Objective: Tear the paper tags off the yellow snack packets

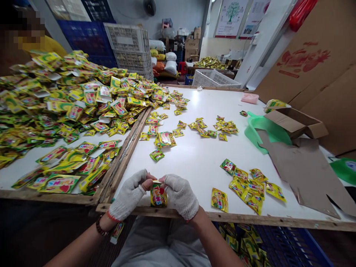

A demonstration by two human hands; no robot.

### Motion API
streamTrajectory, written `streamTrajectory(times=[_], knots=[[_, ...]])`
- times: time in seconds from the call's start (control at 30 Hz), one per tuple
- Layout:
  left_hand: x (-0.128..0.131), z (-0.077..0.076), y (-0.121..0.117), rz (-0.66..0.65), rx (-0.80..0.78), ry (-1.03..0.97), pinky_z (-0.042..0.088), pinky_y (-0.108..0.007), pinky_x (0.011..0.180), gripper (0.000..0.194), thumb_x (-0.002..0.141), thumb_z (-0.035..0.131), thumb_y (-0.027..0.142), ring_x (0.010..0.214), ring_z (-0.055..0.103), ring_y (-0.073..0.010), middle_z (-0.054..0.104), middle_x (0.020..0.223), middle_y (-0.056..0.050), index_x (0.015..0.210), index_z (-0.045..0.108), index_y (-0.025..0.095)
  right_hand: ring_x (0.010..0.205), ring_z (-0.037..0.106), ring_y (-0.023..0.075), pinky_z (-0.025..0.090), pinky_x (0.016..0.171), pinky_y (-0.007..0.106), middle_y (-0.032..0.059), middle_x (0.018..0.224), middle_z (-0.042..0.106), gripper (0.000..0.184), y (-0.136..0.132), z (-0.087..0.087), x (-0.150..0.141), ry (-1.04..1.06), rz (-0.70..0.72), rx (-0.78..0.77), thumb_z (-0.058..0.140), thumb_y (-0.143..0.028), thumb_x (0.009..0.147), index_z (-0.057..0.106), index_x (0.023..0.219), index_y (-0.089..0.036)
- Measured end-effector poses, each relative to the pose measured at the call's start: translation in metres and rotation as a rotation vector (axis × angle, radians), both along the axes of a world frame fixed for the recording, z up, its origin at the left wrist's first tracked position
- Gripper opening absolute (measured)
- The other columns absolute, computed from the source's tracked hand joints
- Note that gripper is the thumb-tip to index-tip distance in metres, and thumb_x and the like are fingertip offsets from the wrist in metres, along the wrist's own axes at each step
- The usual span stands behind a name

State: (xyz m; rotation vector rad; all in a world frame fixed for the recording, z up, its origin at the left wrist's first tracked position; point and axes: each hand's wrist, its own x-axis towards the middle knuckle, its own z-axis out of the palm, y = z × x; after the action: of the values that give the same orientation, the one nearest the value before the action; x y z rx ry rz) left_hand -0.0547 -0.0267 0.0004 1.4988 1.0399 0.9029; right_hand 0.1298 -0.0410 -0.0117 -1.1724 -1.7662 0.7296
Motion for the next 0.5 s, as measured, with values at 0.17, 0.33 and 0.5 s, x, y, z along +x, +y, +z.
streamTrajectory(times=[0.17, 0.33, 0.5], knots=[[0.001, 0.018, 0.007, -0.095, 0.018, 0.175, 0.043, -0.022, 0.063, 0.022, 0.081, 0.057, 0.032, 0.071, 0.056, -0.0144, 0.064, 0.075, -0.002, 0.084, 0.066, 0.013, 0.074, 0.067, 0.0179, 0.054, 0.069, 0.028, 0.0044, 0.082, 0.073, 0.019, -0.004, 0.013, 0.002, -0.031, -0.036, -0.056, 0.054, -0.022, 0.081, 0.072, 0.086, -0.020], [-0.004, 0.017, 0.011, -0.132, 0.067, 0.228, 0.040, -0.021, 0.058, 0.022, 0.082, 0.055, 0.031, 0.064, 0.052, -0.0130, 0.062, 0.070, -0.002, 0.084, 0.068, 0.013, 0.068, 0.067, 0.0178, 0.054, 0.065, 0.028, 0.0035, 0.077, 0.073, 0.019, 0.000, 0.020, 0.003, -0.088, -0.021, -0.101, 0.054, -0.022, 0.081, 0.073, 0.084, -0.020], [-0.017, 0.011, -0.005, -0.275, 0.416, 0.339, 0.041, -0.024, 0.064, 0.025, 0.088, 0.046, 0.028, 0.070, 0.054, -0.0146, 0.060, 0.075, -0.006, 0.084, 0.067, 0.014, 0.091, 0.065, 0.0189, 0.054, 0.079, 0.029, 0.0068, 0.102, 0.069, 0.029, -0.019, 0.013, 0.011, -0.210, 0.200, 0.057, 0.049, -0.018, 0.084, 0.067, 0.107, -0.023]])
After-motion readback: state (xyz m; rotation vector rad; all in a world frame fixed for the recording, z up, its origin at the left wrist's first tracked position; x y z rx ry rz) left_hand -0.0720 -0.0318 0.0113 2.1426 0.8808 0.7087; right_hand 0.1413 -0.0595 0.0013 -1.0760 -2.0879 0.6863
